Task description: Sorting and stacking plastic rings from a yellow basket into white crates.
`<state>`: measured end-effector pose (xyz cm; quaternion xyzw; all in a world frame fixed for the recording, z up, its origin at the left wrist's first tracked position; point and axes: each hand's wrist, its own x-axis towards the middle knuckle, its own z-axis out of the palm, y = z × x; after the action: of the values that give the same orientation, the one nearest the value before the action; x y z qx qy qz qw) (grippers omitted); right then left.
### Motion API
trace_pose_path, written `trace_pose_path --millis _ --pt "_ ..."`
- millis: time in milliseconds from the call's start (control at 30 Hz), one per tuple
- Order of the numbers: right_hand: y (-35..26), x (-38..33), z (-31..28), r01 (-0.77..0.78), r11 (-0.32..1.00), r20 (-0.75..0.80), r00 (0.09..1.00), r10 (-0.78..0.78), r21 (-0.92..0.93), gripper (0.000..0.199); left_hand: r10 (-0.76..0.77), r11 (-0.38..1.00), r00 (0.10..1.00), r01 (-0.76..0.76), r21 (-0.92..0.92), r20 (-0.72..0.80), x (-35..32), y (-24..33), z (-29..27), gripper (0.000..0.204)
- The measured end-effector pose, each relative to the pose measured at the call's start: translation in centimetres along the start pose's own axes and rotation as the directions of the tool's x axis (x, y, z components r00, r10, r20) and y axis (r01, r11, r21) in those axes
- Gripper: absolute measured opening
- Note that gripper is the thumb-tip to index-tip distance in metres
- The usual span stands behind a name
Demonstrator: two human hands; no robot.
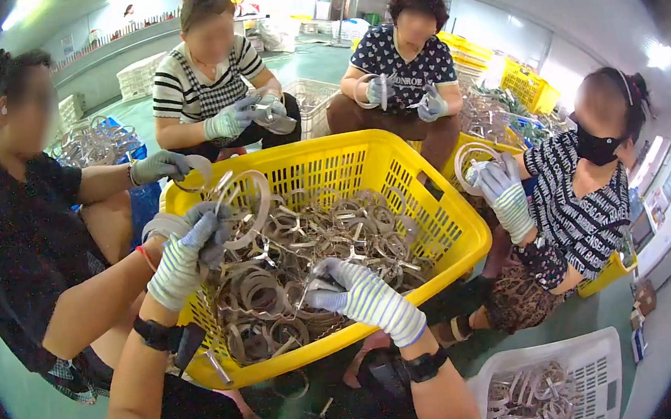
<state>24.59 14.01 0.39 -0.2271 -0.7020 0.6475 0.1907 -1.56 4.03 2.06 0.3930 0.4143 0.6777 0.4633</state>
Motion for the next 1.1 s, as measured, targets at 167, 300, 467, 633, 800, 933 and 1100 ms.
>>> trace_pose_path --millis 167,300,467,633,800,933,1100 --pt "0.3 0.3 -0.1 0.114 0.993 -0.019 0.993 -0.113 0.042 0.027 -0.078 0.996 0.994 0.073 0.055 0.082 -0.5 1.0 0.3 0.037" --pt "0.1 0.5 -1.0 0.054 0.973 -0.058 0.996 -0.068 -0.225 0.025 -0.043 0.996 0.994 0.035 0.076 0.101 -0.8 1.7 0.4 0.032" --pt "-0.4 0.5 -1.2 0.123 0.853 -0.007 0.989 -0.147 -0.508 0.032 -0.034 0.997 0.999 0.032 0.063 0.020 -0.6 1.4 0.8 0.038" --pt "-0.1 0.7 -1.5 0.116 0.677 -0.007 0.984 -0.177 -0.727 0.034 0.044 0.922 0.999 -0.049 0.384 0.021 -1.2 2.0 1.8 0.031" --pt "-0.9 0.0 -1.9 -0.065 0.935 -0.155 0.988 0.010 -0.349 0.036 0.023 0.860 0.982 -0.114 0.498 0.185 -1.7 2.1 2.5 0.031" --pt "-1.7 -0.2 -2.5 0.000 0.928 -0.276 0.955 -0.111 -0.374 0.039 0.084 0.765 0.938 -0.278 0.581 0.338 -1.1 1.1 2.2 0.023" --pt "-0.9 0.0 -2.5 0.113 0.916 -0.290 0.927 -0.236 -0.385 0.035 0.040 0.836 0.970 -0.164 0.524 0.240 -0.6 0.1 2.2 0.021"
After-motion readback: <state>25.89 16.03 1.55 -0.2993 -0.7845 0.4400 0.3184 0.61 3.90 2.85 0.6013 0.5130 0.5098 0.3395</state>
